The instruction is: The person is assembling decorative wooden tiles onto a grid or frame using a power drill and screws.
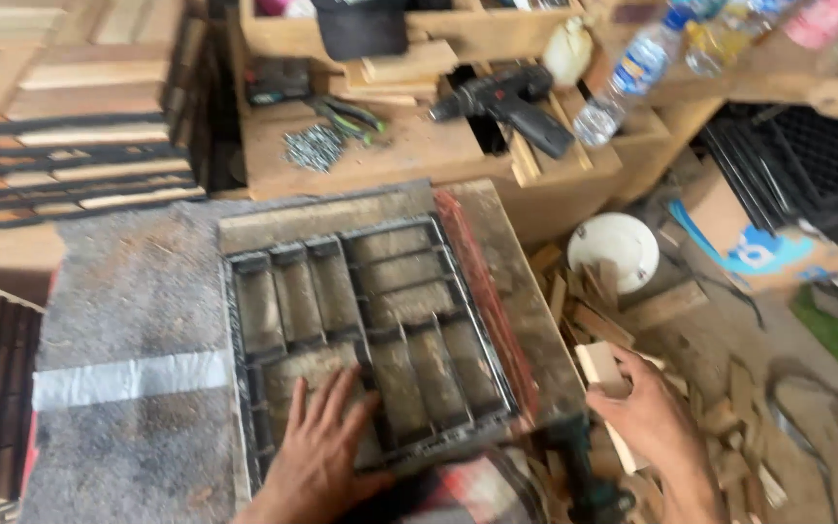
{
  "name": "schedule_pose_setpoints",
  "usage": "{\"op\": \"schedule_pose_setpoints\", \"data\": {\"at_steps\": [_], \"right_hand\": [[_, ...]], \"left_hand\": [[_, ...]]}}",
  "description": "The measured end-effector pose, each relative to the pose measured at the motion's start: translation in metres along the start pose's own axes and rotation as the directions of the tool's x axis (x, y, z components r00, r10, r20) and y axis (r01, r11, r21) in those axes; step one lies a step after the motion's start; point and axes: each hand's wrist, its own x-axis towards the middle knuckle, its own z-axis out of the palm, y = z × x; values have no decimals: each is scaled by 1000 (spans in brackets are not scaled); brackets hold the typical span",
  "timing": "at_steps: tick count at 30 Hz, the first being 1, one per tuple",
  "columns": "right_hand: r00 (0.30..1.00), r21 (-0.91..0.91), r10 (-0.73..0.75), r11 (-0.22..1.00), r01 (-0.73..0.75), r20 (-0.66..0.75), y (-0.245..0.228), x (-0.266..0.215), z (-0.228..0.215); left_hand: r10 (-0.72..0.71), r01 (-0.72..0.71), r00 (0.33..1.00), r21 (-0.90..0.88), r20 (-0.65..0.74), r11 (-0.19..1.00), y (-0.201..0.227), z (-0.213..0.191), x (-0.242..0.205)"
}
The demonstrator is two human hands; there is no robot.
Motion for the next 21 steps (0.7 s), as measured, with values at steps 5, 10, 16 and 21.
{"op": "schedule_pose_setpoints", "data": {"at_steps": [5,10,16,21], "right_hand": [[999,-38,-45,998,44,-10,117,55,63],[929,260,-329,894,364,-169,97,24,67],[854,263,-476,814,519,-212,51,-8,71],[995,841,4,534,-89,103,40,5,90]], "left_hand": [[-26,26,997,3,69,1000,5,-9,0],[18,-17,1000,-88,7,996,12,-52,21],[13,81,964,-342,265,936,2,-178,75],[-164,340,739,-151,654,928,5,-258,123]]}}
